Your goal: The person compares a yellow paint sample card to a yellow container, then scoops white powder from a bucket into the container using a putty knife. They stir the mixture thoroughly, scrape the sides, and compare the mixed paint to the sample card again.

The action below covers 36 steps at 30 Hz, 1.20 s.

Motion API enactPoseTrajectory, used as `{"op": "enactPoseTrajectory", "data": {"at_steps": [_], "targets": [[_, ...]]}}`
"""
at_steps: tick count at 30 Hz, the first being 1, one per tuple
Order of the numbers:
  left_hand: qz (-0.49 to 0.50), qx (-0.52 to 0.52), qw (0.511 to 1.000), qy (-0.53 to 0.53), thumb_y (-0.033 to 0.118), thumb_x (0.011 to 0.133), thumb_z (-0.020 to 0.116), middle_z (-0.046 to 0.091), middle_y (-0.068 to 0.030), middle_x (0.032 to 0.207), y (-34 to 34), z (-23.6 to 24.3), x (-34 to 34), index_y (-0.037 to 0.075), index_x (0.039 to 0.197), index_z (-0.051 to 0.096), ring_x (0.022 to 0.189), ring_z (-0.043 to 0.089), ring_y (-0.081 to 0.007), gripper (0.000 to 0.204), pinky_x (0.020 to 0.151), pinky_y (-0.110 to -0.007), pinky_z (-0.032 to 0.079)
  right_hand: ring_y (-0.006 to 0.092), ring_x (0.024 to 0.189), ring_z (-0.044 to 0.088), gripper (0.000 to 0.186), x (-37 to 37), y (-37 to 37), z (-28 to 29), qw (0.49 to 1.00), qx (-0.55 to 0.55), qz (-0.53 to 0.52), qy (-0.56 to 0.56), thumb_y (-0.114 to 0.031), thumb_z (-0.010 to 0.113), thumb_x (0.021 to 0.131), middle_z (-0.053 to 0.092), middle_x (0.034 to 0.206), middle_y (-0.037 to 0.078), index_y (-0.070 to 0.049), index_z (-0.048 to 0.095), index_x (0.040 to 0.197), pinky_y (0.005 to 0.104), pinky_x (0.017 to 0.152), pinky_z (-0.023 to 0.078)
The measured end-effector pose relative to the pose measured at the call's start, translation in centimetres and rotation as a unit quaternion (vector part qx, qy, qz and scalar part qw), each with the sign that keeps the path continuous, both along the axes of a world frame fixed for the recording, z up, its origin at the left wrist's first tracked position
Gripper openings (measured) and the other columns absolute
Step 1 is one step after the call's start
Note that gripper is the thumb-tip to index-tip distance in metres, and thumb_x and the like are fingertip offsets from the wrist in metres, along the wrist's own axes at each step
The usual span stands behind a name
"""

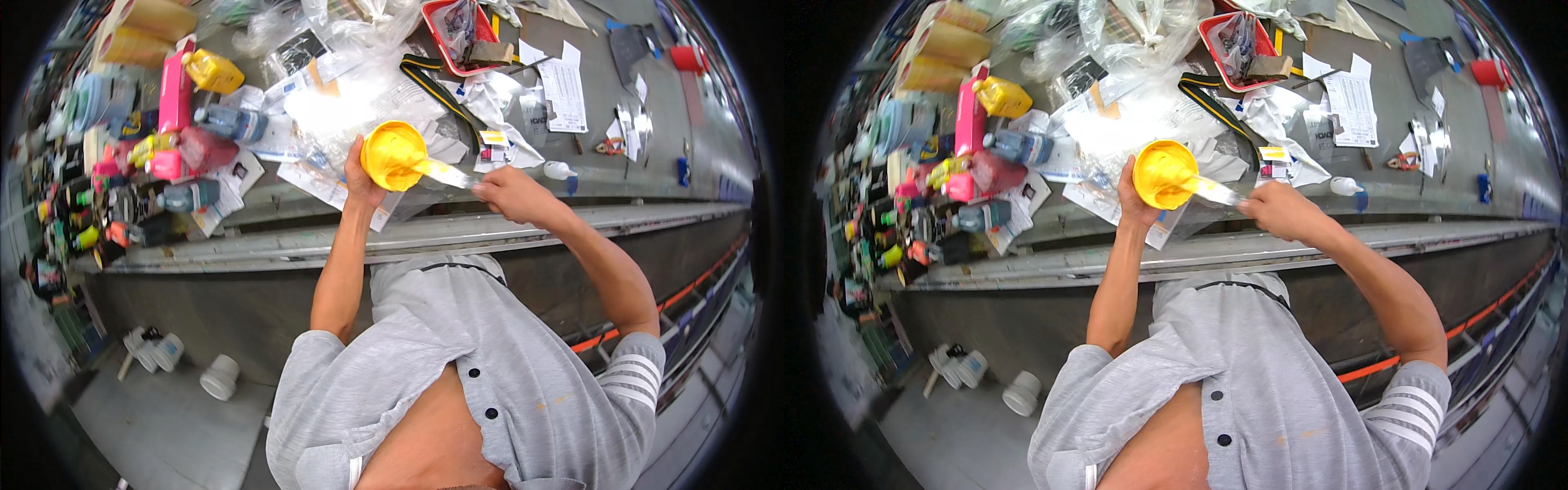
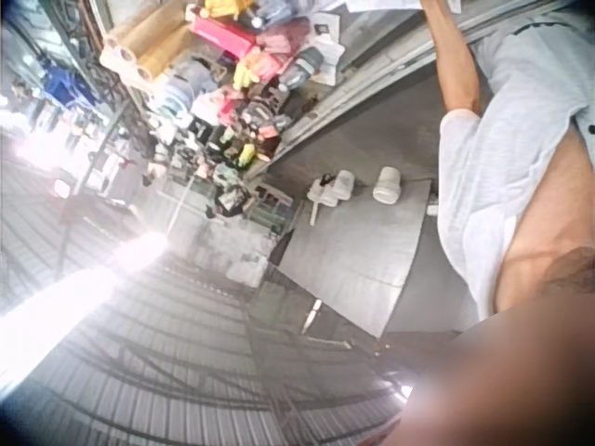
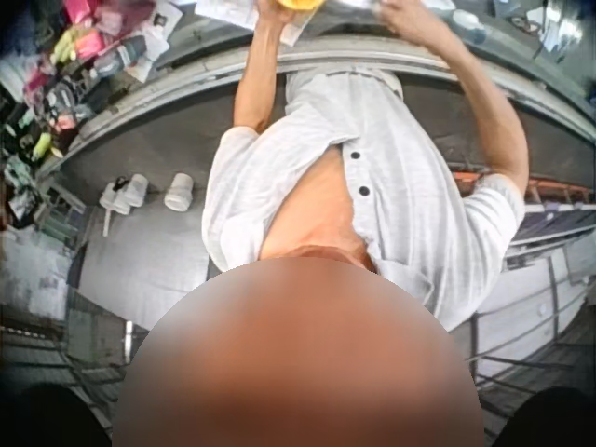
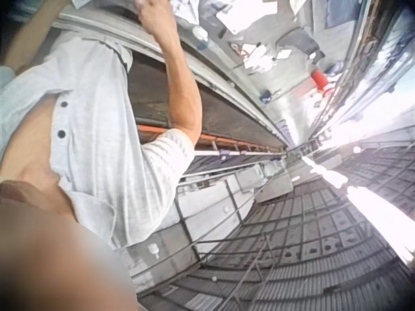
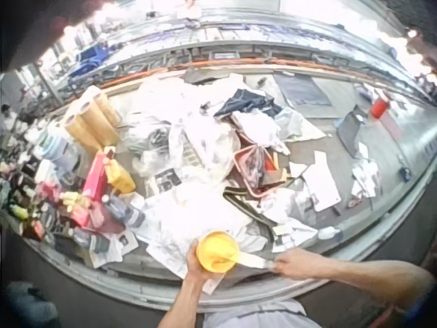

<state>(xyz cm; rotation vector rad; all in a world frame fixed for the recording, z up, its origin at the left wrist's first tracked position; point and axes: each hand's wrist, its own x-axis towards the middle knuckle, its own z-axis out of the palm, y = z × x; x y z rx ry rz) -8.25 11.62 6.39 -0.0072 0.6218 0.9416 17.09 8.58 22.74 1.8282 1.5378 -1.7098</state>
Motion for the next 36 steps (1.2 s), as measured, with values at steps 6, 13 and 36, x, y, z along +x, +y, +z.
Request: {"op": "enactPoseTrajectory", "data": {"at_steps": [6,13,36], "targets": [[-0.084,-0.029,0.996,-0.027,0.056,0.097,0.039,0.065,-0.0172,0.121,3.3,-1.9,-0.6,-0.002,0.128,0.055,0.110,0.064,-0.0318,0.068,0.096,-0.046,0.051,0.0354,0.070,0.063,0.036,-5.9,0.4,2.2,0.994,0.043,-0.083,-0.053,-0.028,0.052,0.098,0.062,0.071,0.023,0.005,0.060,0.083,0.0495,0.066,0.049],[-0.115,-0.032,0.993,-0.022,0.056,0.098,0.037,0.064,-0.0160,0.123,7.2,-2.6,-0.7,0.000,0.130,0.054,0.112,0.062,-0.0319,0.067,0.098,-0.046,0.049,0.0347,0.067,0.064,0.040,-9.9,1.3,4.1,0.987,0.073,-0.081,-0.117,-0.030,0.053,0.097,0.064,0.072,0.022,0.006,0.062,0.082,0.0464,0.065,0.049],[-0.139,-0.005,0.989,-0.043,0.056,0.097,0.038,0.063,-0.0161,0.123,9.2,-3.8,-0.2,0.001,0.129,0.054,0.111,0.062,-0.0330,0.065,0.095,-0.048,0.051,0.0376,0.074,0.068,0.045,-11.5,1.2,3.2,0.978,0.112,-0.051,-0.168,-0.034,0.053,0.096,0.065,0.078,0.027,0.007,0.064,0.081,0.0478,0.069,0.052]]}}
